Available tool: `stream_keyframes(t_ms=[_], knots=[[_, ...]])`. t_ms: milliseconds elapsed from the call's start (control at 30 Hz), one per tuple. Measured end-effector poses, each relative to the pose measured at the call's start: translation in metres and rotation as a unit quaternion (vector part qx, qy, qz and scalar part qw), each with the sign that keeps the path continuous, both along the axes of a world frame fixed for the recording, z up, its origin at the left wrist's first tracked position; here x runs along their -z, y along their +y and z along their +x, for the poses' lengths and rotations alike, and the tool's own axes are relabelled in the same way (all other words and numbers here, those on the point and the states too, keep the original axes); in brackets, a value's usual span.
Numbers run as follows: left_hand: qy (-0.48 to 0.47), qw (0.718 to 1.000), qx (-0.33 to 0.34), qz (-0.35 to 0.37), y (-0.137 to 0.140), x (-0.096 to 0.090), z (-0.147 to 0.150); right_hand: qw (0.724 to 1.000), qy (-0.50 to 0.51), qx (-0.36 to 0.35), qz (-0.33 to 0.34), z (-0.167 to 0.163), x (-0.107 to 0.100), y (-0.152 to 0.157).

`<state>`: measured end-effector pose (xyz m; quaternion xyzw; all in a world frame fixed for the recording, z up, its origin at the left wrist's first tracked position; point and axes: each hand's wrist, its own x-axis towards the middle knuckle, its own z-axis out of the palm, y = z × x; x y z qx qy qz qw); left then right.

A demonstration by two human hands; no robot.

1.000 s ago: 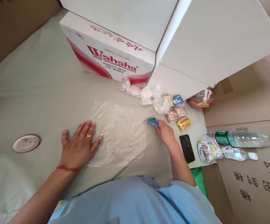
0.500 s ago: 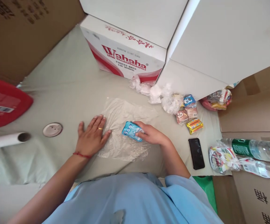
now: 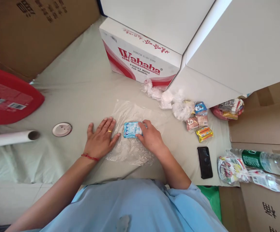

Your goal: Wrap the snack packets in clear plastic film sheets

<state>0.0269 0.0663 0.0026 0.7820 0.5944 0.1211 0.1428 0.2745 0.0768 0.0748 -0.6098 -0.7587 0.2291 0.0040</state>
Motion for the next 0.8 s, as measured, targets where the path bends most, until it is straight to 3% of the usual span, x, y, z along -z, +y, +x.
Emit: stream_keyframes(t_ms=[233, 367, 467, 800], knots=[[-0.011, 1.000, 0.002, 0.013, 0.000, -0.007, 0.002, 0.994, -0.004, -0.105, 0.034, -0.021, 0.004, 0.010], [-0.009, 1.000, 0.007, 0.015, 0.000, -0.010, 0.004, 0.987, -0.035, -0.154, -0.007, -0.026, 0.007, 0.018], [-0.006, 1.000, 0.009, 0.014, 0.000, -0.010, 0.004, 0.988, -0.040, -0.145, -0.020, -0.024, 0.011, 0.017], [-0.003, 1.000, 0.006, 0.006, 0.000, -0.009, 0.004, 0.988, 0.104, -0.100, -0.044, 0.002, 0.021, 0.022]])
